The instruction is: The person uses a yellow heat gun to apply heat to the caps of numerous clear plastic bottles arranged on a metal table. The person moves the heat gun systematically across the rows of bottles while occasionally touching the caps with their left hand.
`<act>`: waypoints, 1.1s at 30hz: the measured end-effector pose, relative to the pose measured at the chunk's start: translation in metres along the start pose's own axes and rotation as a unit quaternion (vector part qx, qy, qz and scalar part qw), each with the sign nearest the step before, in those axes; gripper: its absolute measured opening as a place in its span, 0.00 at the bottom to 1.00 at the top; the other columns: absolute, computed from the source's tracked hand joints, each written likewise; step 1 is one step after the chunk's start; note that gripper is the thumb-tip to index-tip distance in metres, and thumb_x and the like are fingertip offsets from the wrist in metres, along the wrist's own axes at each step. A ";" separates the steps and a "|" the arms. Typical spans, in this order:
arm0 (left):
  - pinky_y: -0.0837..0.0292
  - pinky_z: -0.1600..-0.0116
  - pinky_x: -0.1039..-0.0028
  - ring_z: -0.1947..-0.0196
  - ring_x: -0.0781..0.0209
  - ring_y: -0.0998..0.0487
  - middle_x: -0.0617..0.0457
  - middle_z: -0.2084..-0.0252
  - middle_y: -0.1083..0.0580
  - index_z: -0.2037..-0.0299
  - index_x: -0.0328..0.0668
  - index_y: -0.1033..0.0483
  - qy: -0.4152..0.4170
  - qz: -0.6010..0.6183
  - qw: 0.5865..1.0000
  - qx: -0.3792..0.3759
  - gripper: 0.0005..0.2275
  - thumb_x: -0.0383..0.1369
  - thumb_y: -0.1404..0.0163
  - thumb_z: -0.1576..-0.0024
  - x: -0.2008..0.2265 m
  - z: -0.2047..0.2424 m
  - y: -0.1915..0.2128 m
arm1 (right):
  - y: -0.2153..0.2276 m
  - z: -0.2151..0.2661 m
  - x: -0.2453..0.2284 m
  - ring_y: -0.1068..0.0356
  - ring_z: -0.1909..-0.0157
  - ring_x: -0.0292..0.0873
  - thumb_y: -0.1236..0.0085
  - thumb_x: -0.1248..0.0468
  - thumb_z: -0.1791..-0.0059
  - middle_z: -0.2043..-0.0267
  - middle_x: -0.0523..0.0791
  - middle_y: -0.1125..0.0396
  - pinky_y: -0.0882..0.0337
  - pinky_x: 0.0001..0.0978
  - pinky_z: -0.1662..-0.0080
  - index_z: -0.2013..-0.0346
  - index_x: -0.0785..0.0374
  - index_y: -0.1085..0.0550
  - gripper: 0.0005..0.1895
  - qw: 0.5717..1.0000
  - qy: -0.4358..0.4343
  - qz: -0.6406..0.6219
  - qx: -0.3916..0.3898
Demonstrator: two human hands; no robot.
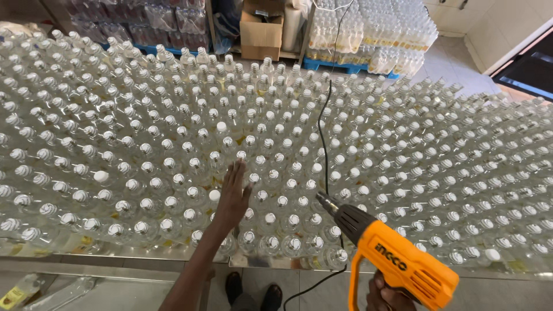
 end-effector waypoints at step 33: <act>0.68 0.15 0.55 0.14 0.45 0.63 0.38 0.14 0.57 0.18 0.31 0.56 -0.258 -0.195 0.940 -0.108 0.36 0.54 0.68 0.27 -0.034 -0.069 -0.062 | -0.104 -0.133 0.024 0.47 0.85 0.36 0.49 0.67 0.44 0.76 0.44 0.46 0.43 0.29 0.85 0.55 0.67 0.32 0.06 0.978 0.060 0.023 0.199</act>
Point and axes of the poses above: each hand's wrist, its own z-axis away from the middle knuckle, its own y-axis out of the back of the hand, x = y × z, the point moved 7 cm from there along -z, towards the middle knuckle
